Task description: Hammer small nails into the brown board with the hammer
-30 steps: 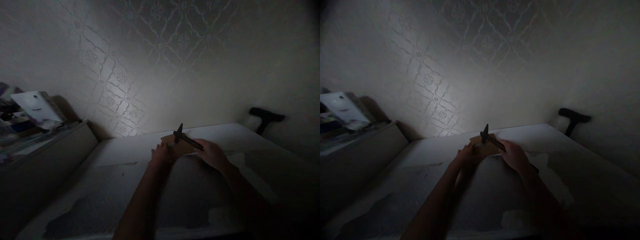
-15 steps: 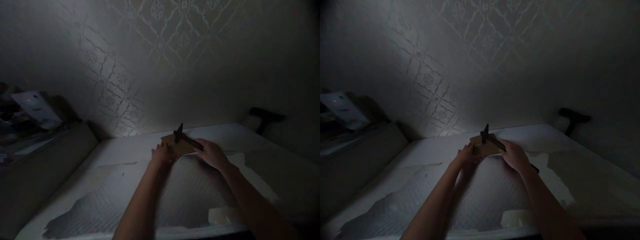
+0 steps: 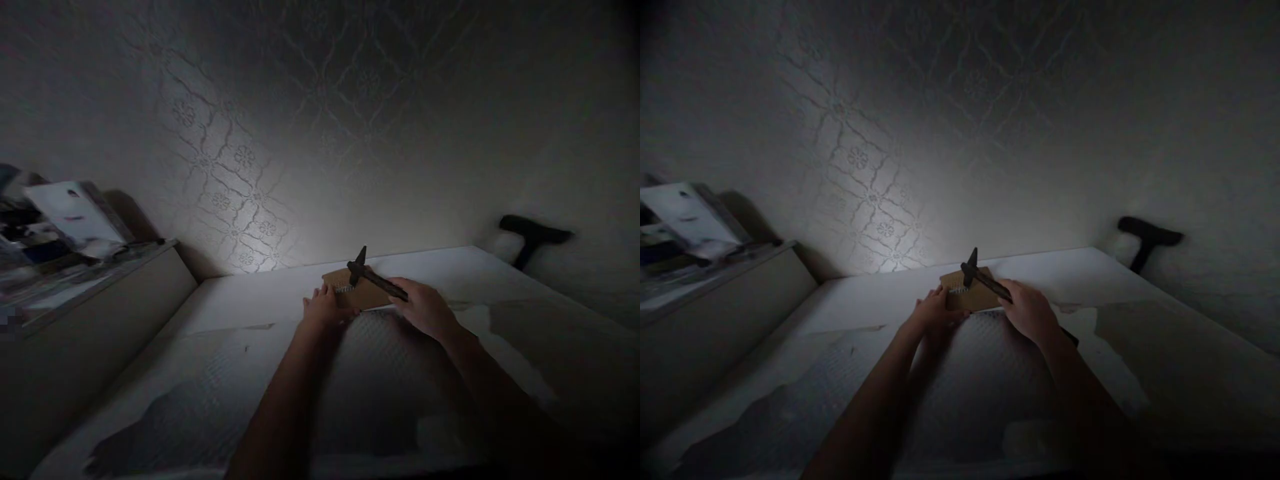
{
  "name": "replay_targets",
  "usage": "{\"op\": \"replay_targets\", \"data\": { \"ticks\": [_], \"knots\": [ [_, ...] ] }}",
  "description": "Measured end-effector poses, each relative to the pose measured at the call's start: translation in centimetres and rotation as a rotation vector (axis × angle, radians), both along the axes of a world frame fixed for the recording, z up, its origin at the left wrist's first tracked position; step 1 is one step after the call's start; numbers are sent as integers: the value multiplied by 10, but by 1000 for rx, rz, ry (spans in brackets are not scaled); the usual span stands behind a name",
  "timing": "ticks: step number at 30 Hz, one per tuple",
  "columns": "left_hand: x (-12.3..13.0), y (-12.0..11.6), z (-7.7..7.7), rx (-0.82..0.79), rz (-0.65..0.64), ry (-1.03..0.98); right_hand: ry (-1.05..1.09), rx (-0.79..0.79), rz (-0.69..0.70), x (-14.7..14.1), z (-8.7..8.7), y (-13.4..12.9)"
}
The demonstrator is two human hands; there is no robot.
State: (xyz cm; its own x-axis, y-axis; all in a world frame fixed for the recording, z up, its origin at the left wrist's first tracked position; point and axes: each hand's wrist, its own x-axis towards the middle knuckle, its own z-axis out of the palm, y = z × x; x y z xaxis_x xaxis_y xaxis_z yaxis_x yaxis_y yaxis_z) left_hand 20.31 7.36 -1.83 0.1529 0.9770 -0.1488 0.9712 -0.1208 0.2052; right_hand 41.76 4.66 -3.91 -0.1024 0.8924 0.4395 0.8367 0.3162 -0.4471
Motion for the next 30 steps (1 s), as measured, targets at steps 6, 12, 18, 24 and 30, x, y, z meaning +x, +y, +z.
{"op": "replay_targets", "data": {
  "ticks": [6,12,18,24,30],
  "knots": [
    [-2,3,-3,12,-23,0,-1,15,9,0,-1,0],
    [-2,2,-2,2,-11,23,3,-3,6,-1,1,-2],
    [-1,0,-1,26,-23,23,0,-8,-2,-1,1,-1],
    [-1,0,0,14,-13,18,1,-13,9,-1,2,-2],
    [-1,0,0,3,-14,-5,3,-6,-14,0,1,-1]
  ]
}}
